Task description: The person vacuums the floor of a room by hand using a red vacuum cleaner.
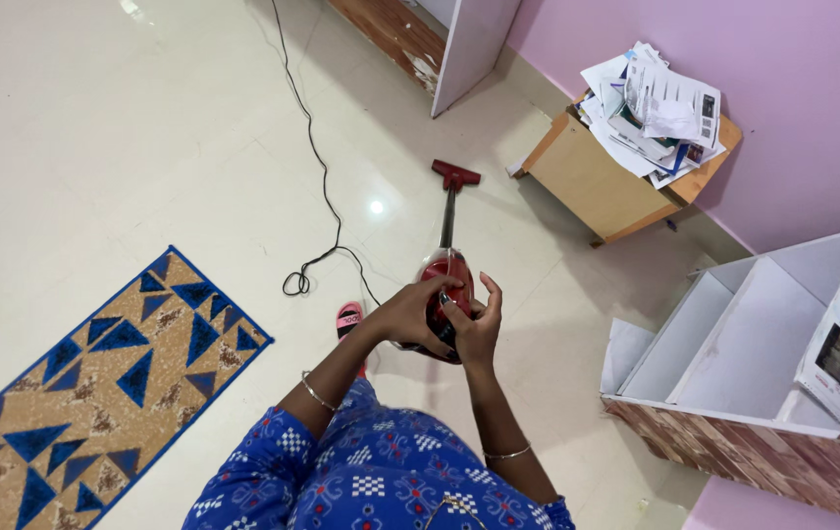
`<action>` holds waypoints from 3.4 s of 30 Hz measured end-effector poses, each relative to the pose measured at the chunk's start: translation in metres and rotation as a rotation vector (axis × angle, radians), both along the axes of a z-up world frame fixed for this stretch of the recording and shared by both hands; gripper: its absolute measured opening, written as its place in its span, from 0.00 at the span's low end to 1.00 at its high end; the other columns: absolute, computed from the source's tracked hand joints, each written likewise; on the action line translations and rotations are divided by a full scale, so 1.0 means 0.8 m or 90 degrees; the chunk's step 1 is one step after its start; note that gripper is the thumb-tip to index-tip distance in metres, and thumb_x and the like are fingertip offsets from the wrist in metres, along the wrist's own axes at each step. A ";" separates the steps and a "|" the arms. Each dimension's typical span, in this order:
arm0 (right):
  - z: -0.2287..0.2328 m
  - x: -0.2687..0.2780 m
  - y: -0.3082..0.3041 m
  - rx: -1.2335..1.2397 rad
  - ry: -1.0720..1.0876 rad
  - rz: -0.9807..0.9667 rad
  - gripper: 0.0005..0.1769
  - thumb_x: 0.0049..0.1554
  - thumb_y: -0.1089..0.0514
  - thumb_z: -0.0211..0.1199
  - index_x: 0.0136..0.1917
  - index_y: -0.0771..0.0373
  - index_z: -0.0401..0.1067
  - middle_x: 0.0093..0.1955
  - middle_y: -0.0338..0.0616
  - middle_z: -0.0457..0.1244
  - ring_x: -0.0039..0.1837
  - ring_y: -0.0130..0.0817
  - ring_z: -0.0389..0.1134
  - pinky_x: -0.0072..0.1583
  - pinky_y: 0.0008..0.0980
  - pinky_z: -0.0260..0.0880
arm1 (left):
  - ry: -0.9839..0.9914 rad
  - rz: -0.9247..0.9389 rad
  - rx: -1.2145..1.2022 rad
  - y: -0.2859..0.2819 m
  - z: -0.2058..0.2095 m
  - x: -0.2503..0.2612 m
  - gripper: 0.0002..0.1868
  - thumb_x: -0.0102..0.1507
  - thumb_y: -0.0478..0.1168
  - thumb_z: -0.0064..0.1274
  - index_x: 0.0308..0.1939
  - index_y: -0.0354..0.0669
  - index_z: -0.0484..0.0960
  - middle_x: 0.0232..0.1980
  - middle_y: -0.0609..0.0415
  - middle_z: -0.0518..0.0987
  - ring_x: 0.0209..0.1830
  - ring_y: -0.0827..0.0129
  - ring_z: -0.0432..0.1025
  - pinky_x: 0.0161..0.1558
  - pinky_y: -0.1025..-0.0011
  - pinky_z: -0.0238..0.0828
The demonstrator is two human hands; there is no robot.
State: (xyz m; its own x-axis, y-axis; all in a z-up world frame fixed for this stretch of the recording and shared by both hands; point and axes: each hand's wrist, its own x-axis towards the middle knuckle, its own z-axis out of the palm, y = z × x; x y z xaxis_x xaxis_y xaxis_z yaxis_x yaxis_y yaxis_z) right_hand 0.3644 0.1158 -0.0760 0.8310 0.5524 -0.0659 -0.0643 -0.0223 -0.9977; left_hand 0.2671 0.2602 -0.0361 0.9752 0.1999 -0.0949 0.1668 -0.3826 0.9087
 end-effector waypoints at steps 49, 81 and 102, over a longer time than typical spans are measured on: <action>0.032 0.595 0.390 0.053 0.008 -0.069 0.44 0.52 0.54 0.72 0.73 0.67 0.52 0.45 0.55 0.71 0.45 0.32 0.74 0.48 0.28 0.74 | -0.144 -0.046 0.031 0.391 0.020 0.611 0.55 0.35 0.53 0.71 0.67 0.45 0.72 0.65 0.43 0.76 0.66 0.51 0.71 0.66 0.58 0.67; 0.076 0.576 0.693 0.170 -0.034 -0.120 0.36 0.65 0.42 0.54 0.76 0.65 0.50 0.63 0.52 0.67 0.63 0.35 0.70 0.63 0.35 0.72 | -0.220 -0.171 -0.159 0.726 0.048 0.659 0.53 0.39 0.55 0.72 0.68 0.47 0.73 0.66 0.44 0.74 0.66 0.53 0.73 0.65 0.59 0.72; 0.117 0.615 0.752 -0.005 -0.203 -0.328 0.41 0.64 0.31 0.54 0.70 0.70 0.60 0.43 0.46 0.72 0.47 0.25 0.71 0.53 0.26 0.70 | -0.457 -0.086 0.149 0.775 0.099 0.725 0.43 0.46 0.66 0.63 0.57 0.41 0.82 0.46 0.45 0.83 0.48 0.49 0.78 0.60 0.55 0.69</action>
State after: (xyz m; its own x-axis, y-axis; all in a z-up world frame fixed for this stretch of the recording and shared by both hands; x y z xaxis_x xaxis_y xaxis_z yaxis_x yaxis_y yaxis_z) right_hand 0.8566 0.7171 0.0175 0.9710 0.0739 0.2276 0.2330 -0.0752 -0.9696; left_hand 0.8474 0.8799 0.0431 0.7989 0.0111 0.6014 -0.4958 -0.5538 0.6689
